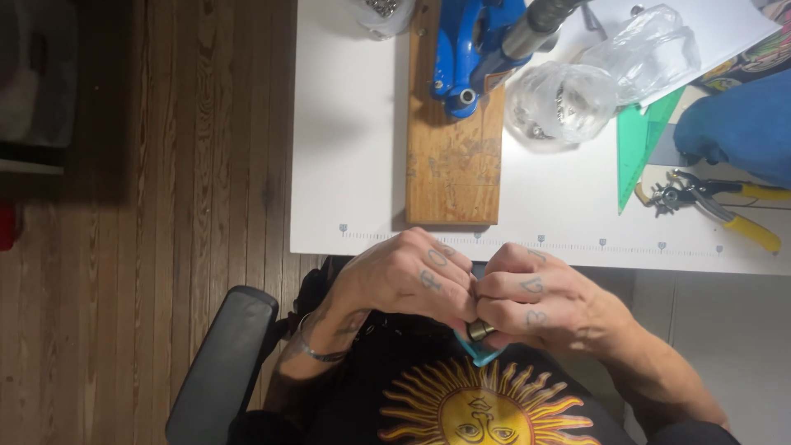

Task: Installing metal grommets onto a black fabric item using a manual hand press

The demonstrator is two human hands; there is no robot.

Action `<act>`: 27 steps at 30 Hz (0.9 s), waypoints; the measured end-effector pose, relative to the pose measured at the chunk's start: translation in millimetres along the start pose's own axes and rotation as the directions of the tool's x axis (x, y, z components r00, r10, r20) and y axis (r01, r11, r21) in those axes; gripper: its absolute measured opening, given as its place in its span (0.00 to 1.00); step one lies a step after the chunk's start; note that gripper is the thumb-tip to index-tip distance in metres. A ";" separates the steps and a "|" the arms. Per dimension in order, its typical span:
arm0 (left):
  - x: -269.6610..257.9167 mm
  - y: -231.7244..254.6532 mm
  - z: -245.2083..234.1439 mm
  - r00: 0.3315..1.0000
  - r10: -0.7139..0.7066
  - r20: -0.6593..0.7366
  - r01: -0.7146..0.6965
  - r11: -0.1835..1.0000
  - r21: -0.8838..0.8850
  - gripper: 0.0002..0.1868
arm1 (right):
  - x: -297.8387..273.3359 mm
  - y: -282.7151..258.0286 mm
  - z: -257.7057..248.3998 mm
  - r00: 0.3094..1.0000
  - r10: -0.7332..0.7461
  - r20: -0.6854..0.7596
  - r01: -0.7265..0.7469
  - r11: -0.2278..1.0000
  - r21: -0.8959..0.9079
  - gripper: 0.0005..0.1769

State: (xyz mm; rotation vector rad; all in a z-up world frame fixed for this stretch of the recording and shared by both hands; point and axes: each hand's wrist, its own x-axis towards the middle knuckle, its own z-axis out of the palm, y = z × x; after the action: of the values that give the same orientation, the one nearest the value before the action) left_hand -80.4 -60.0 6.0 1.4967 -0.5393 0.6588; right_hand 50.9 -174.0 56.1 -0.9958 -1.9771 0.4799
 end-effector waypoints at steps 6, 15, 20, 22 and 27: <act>0.3 -5.7 4.6 1.000 0.022 -0.020 -0.026 0.983 -0.180 0.07 | -2.6 13.0 4.4 0.951 -0.308 -0.018 0.297 0.931 -0.211 0.12; 8.5 -19.4 4.4 0.999 0.041 0.025 -0.027 0.910 -0.413 0.06 | 17.8 23.2 -15.5 0.802 -0.579 0.144 0.575 0.685 -0.448 0.03; 5.0 -14.8 3.1 1.000 0.012 0.006 -0.009 0.926 -0.378 0.07 | 24.1 17.1 -21.8 0.778 -0.592 0.209 0.600 0.604 -0.525 0.12; 8.3 -6.1 -1.0 1.000 0.001 0.012 0.003 0.932 -0.362 0.08 | 27.1 11.8 -25.8 0.815 -0.533 0.226 0.564 0.644 -0.517 0.13; 0.1 -12.5 2.3 1.000 -0.018 -0.016 0.012 0.951 -0.310 0.06 | 10.3 16.6 -23.3 0.871 -0.468 0.151 0.482 0.748 -0.457 0.05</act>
State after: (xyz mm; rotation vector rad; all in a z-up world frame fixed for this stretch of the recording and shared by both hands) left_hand -71.5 -61.7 -2.9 1.1970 -0.5878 0.5470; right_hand 74.5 -156.6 64.0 -0.7145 -2.3295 -0.3109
